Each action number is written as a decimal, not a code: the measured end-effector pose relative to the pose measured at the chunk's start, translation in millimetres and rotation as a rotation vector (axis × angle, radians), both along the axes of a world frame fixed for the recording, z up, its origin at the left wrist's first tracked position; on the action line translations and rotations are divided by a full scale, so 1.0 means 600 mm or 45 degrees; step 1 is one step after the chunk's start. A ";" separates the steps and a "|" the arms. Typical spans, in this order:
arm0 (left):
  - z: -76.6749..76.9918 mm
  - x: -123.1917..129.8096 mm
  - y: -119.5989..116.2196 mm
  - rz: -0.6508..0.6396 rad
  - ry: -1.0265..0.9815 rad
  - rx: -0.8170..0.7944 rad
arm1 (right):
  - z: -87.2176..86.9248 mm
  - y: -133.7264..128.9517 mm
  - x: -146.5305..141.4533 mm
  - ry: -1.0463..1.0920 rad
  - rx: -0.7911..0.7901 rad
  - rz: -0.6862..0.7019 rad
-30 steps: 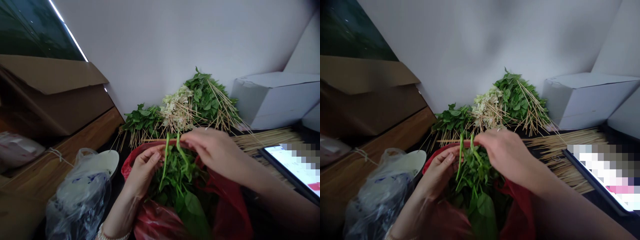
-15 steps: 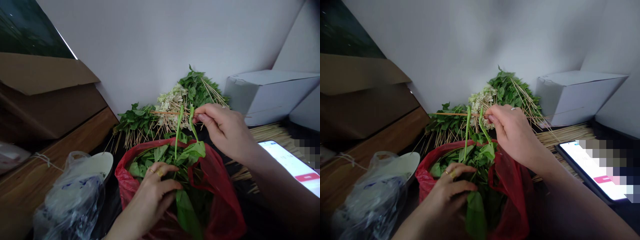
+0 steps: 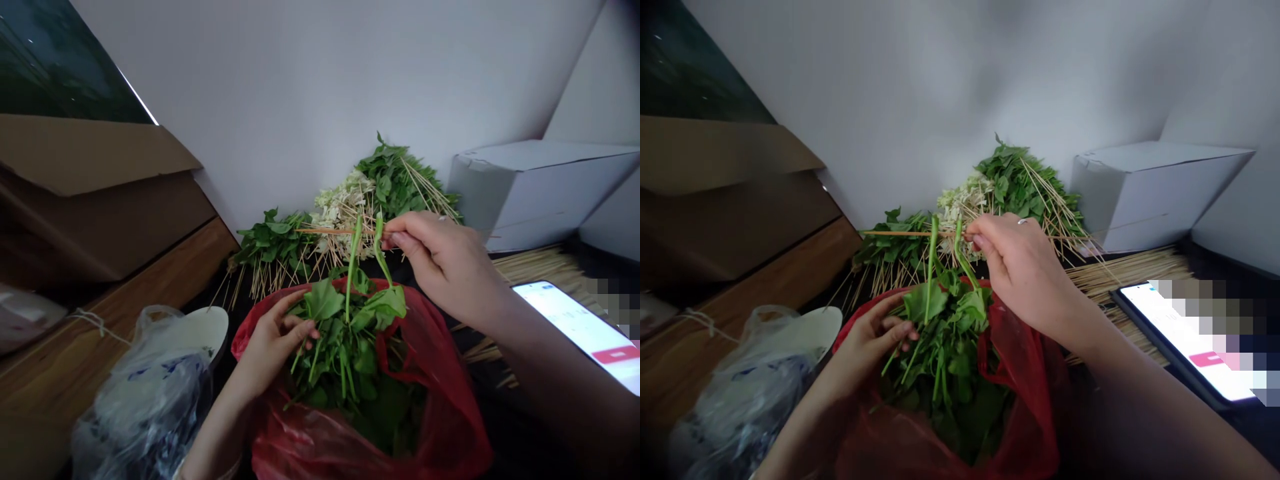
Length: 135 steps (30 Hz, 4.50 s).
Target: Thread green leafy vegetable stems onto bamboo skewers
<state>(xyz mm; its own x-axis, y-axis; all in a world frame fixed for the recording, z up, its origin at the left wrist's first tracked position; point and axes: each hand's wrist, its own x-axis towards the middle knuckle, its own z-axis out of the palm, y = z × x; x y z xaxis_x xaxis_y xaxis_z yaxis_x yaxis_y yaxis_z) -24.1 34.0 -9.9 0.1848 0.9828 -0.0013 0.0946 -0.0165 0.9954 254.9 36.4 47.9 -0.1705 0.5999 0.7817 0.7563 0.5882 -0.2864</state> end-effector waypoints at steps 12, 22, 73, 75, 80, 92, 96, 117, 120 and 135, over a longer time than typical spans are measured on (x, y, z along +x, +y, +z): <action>0.013 -0.007 -0.001 -0.236 0.489 0.455 | 0.000 0.002 -0.001 -0.005 0.005 -0.019; 0.010 0.022 -0.023 -0.644 1.224 0.908 | 0.003 -0.002 -0.003 -0.018 -0.005 0.001; 0.009 0.030 -0.006 0.426 -0.694 -0.123 | -0.019 -0.001 -0.014 -0.403 -0.545 0.277; 0.008 0.030 -0.005 0.435 -0.683 -0.111 | -0.020 0.000 -0.014 -0.403 -0.546 0.277; -0.002 0.027 0.002 0.429 -0.655 -0.051 | -0.020 -0.001 -0.016 -0.422 -0.552 0.268; 0.006 0.025 0.003 0.507 -0.690 -0.062 | -0.019 -0.009 -0.021 -0.423 -0.553 0.293; 0.008 0.021 0.005 0.500 -0.767 -0.140 | -0.019 -0.011 -0.023 -0.428 -0.571 0.307; 0.000 0.021 0.004 0.463 -0.721 -0.093 | -0.027 -0.008 -0.025 -0.436 -0.514 0.313; -0.001 0.021 0.005 0.461 -0.719 -0.089 | -0.025 -0.010 -0.025 -0.446 -0.529 0.311; -0.006 0.018 0.007 0.469 -0.710 -0.099 | -0.014 -0.026 -0.035 -0.567 -0.595 0.220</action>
<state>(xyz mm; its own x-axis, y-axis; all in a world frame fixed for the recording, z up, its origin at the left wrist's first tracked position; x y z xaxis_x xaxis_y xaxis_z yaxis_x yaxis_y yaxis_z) -13.1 38.3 -13.6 -0.1688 0.9827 -0.0758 -0.4483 -0.0080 0.8938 233.6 21.0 39.4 -0.5411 0.7933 0.2790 0.7672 0.6015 -0.2226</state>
